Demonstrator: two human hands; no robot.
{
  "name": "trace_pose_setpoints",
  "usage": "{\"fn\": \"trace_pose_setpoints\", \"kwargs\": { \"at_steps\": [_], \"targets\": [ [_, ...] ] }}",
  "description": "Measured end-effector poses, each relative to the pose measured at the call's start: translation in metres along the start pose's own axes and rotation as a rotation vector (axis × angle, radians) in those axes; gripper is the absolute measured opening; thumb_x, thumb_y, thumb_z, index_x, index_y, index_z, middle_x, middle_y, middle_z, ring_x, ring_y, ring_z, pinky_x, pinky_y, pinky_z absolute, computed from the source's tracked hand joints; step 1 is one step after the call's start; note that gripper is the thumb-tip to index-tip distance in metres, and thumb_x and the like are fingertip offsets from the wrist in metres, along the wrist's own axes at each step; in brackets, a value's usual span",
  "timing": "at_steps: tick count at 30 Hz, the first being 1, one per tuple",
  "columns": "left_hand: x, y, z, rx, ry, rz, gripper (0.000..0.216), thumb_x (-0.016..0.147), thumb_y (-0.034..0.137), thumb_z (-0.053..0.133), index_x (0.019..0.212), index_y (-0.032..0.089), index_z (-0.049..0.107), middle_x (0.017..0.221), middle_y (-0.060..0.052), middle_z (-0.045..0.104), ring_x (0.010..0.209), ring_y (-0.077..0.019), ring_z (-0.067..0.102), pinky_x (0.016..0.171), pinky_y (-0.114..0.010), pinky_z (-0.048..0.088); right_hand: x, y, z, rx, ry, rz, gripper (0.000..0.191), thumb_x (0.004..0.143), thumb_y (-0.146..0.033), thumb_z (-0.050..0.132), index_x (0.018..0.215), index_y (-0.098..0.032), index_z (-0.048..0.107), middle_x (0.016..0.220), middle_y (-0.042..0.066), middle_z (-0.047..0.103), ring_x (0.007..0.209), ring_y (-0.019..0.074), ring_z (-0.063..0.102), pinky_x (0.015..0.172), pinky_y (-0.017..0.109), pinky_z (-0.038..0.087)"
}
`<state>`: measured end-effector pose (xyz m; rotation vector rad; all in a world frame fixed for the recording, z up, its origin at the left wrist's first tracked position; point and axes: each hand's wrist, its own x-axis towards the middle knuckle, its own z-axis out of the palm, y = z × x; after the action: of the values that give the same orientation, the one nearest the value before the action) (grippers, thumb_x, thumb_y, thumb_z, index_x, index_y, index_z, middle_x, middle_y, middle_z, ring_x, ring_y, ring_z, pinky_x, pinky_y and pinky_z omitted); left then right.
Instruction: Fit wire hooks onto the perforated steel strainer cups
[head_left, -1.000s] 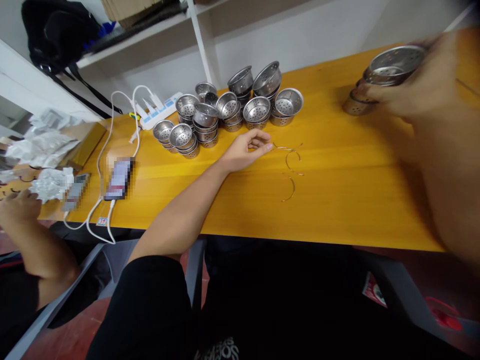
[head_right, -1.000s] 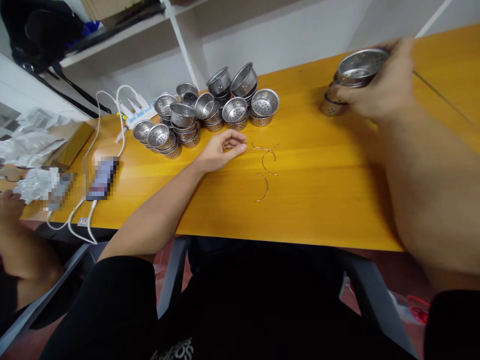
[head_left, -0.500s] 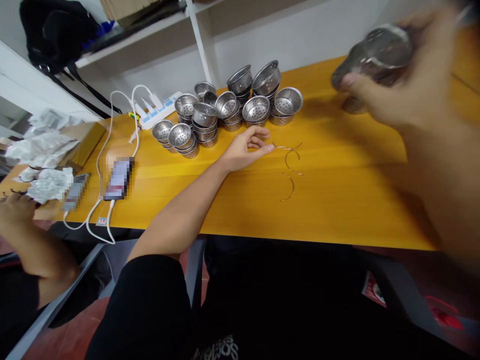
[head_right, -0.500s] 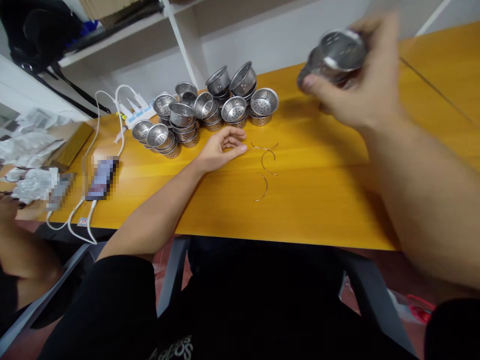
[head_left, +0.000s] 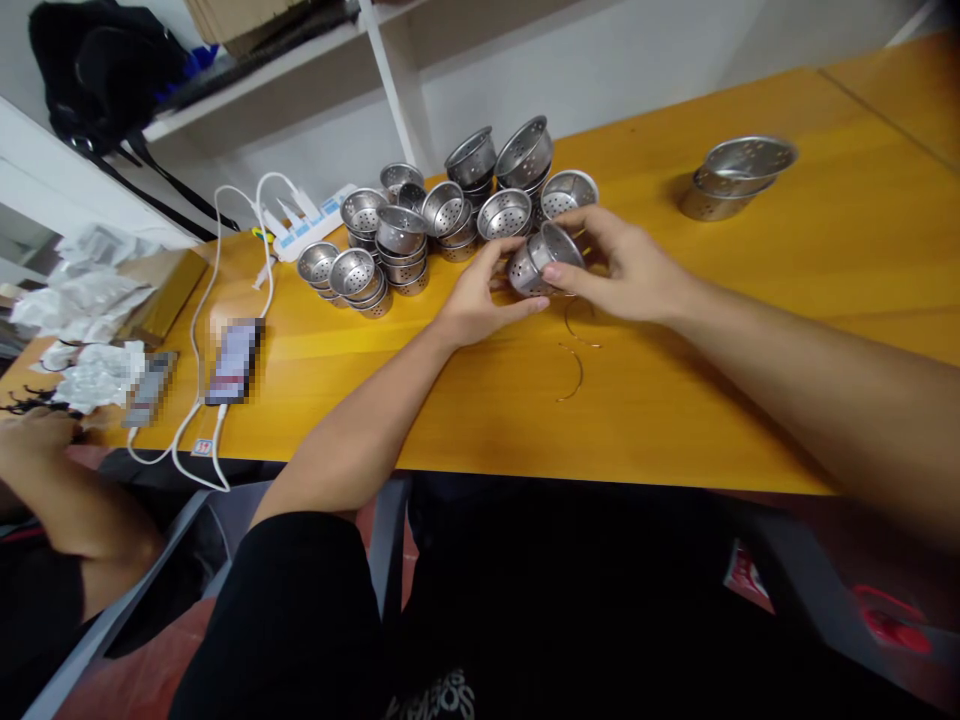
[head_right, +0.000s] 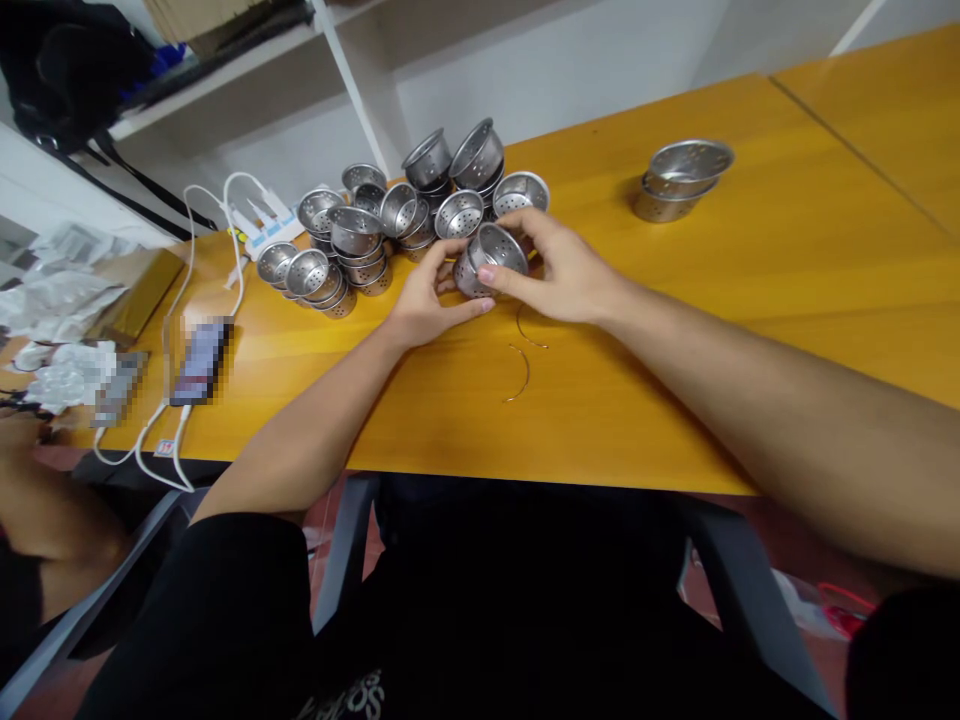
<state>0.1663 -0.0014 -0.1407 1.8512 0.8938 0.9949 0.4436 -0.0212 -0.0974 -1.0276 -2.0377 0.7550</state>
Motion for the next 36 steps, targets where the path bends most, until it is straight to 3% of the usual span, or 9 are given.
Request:
{"fn": "trace_pose_setpoints", "kwargs": {
  "at_steps": [3,8,13,17,21,24,29,34,36],
  "targets": [
    [0.000,0.002,0.000,-0.003,0.018,0.027,0.095,0.087,0.059,0.116,0.166,0.028,0.074,0.166,-0.017,0.077,0.154,-0.0403,0.080,0.137,-0.066,0.069,-0.001,0.005,-0.013,0.004,-0.011,0.056,0.091,0.095,-0.114,0.083,0.167,-0.059,0.079,0.150,0.008,0.090,0.129,0.0509,0.084,0.117,0.085,0.072],
    [0.001,-0.002,0.002,-0.073,-0.025,0.049,0.093,0.091,0.063,0.111,0.168,0.029,0.072,0.162,-0.016,0.082,0.149,-0.0373,0.086,0.132,-0.065,0.073,-0.001,0.013,-0.023,0.150,-0.057,0.032,0.101,0.085,-0.110,0.099,0.163,-0.048,0.081,0.122,0.008,0.090,0.107,0.0433,0.084,0.111,0.082,0.074],
    [0.001,-0.012,-0.001,-0.091,-0.049,-0.008,0.093,0.092,0.068,0.111,0.166,0.030,0.069,0.159,-0.016,0.082,0.153,-0.0387,0.084,0.131,-0.064,0.073,-0.001,0.010,-0.031,0.151,-0.009,-0.080,0.097,0.089,-0.098,0.106,0.164,-0.041,0.081,0.140,0.013,0.085,0.115,0.0416,0.084,0.115,0.073,0.075],
    [0.002,-0.017,-0.006,-0.030,0.013,0.026,0.095,0.095,0.055,0.108,0.175,0.032,0.061,0.168,-0.017,0.073,0.162,-0.0397,0.077,0.137,-0.065,0.069,-0.002,0.017,-0.055,-0.186,0.052,-0.118,0.096,0.097,-0.081,0.099,0.176,-0.032,0.077,0.164,0.021,0.075,0.132,0.0452,0.083,0.125,0.067,0.070],
    [0.006,-0.016,-0.008,0.053,0.073,0.063,0.103,0.097,0.046,0.103,0.186,0.033,0.052,0.169,-0.017,0.068,0.167,-0.0422,0.072,0.140,-0.067,0.065,-0.001,0.038,-0.083,-0.509,-0.039,-0.029,0.090,0.096,-0.057,0.092,0.179,-0.028,0.075,0.166,0.025,0.074,0.152,0.0520,0.076,0.141,0.071,0.060],
    [0.007,-0.014,-0.008,0.091,0.098,0.070,0.102,0.092,0.048,0.108,0.180,0.033,0.060,0.172,-0.017,0.068,0.170,-0.0450,0.068,0.143,-0.068,0.063,0.002,0.053,-0.092,-0.630,-0.116,0.082,0.077,0.095,-0.059,0.090,0.162,-0.021,0.079,0.152,0.028,0.076,0.146,0.0534,0.076,0.135,0.073,0.063],
    [0.007,-0.007,-0.008,0.093,0.088,0.068,0.099,0.088,0.062,0.113,0.170,0.031,0.067,0.166,-0.017,0.073,0.167,-0.0450,0.070,0.143,-0.069,0.062,0.006,0.063,-0.091,-0.653,-0.143,0.144,0.048,0.102,-0.068,0.087,0.125,-0.026,0.079,0.122,0.021,0.076,0.131,0.0475,0.077,0.126,0.071,0.066],
    [0.006,-0.004,-0.008,0.066,0.100,0.040,0.107,0.082,0.075,0.118,0.165,0.029,0.068,0.162,-0.016,0.077,0.163,-0.0443,0.073,0.143,-0.068,0.062,-0.001,0.040,-0.089,-0.582,-0.024,-0.002,0.057,0.106,-0.063,0.085,0.146,-0.023,0.085,0.158,0.028,0.080,0.161,0.0531,0.070,0.147,0.072,0.052],
    [0.006,-0.010,-0.008,0.047,0.097,0.053,0.109,0.081,0.078,0.117,0.164,0.029,0.067,0.164,-0.017,0.076,0.163,-0.0437,0.074,0.142,-0.066,0.063,-0.004,0.023,-0.086,-0.545,-0.032,-0.084,0.048,0.110,-0.055,0.079,0.147,-0.026,0.087,0.161,0.025,0.081,0.157,0.0511,0.074,0.145,0.071,0.054]
  ]
}}
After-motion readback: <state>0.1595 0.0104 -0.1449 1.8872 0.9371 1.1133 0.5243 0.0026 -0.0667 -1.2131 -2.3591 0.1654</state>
